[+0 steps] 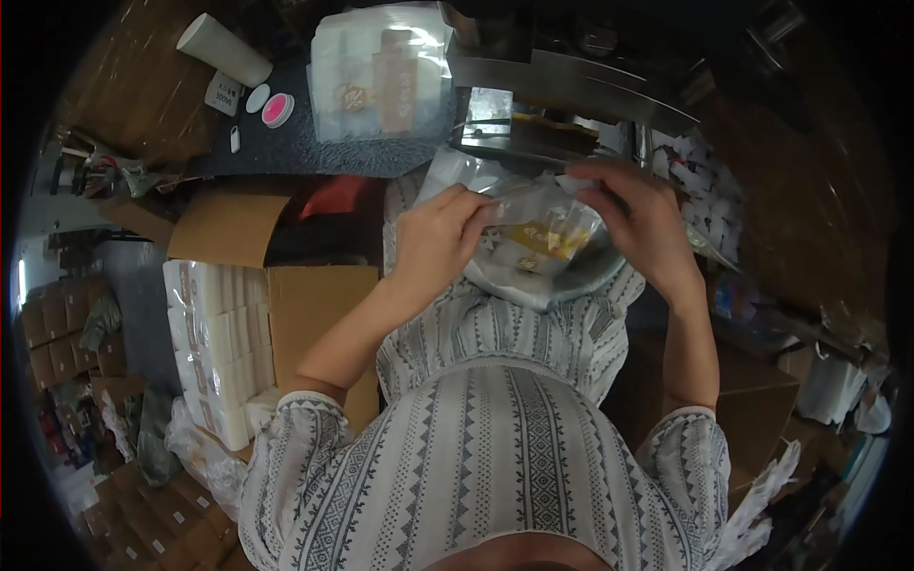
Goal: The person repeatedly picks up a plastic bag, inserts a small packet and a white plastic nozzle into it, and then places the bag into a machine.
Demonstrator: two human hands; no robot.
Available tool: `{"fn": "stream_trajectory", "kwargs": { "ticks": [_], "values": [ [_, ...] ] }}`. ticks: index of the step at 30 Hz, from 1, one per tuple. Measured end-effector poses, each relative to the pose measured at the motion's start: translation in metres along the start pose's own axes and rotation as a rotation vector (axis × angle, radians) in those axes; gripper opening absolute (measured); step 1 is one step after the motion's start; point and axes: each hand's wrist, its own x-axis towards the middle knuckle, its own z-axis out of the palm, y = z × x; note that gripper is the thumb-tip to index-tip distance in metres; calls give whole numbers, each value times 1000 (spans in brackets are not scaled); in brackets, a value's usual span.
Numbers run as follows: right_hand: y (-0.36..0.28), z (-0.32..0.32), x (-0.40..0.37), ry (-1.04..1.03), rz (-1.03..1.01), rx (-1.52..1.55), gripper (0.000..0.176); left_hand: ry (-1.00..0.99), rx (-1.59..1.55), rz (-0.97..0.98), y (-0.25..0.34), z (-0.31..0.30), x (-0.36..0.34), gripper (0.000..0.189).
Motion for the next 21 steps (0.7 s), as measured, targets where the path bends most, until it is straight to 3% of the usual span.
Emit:
{"fn": "stream_trajectory", "kwargs": {
  "ticks": [2, 8, 10, 11, 13, 17, 19, 21],
  "values": [
    [-3, -6, -4, 46, 2, -39, 21, 38, 18, -31, 2, 0, 3, 6],
    [1, 0, -4, -121, -42, -32, 22, -157, -67, 86, -4, 11, -1, 7],
    [2, 1, 1, -149, 148, 80, 24, -213, -254, -20, -8, 21, 2, 14],
    [7, 2, 1, -149, 148, 81, 24, -214, -253, -21, -8, 25, 4, 14],
    [20, 4, 0, 105, 221, 7, 26, -337, -671, -532, -8, 35, 14, 21],
    [28, -8, -10, 277, 193, -121, 26, -288, -830, -671, -21, 52, 50, 25],
    [32, -17, -15, 275, 334, -305, 23, -238, -1024, -841, -14, 49, 63, 25],
    [67, -25, -6, 350, 292, -448, 21, -238, -1018, -806, -16, 52, 61, 28]
  ]
}}
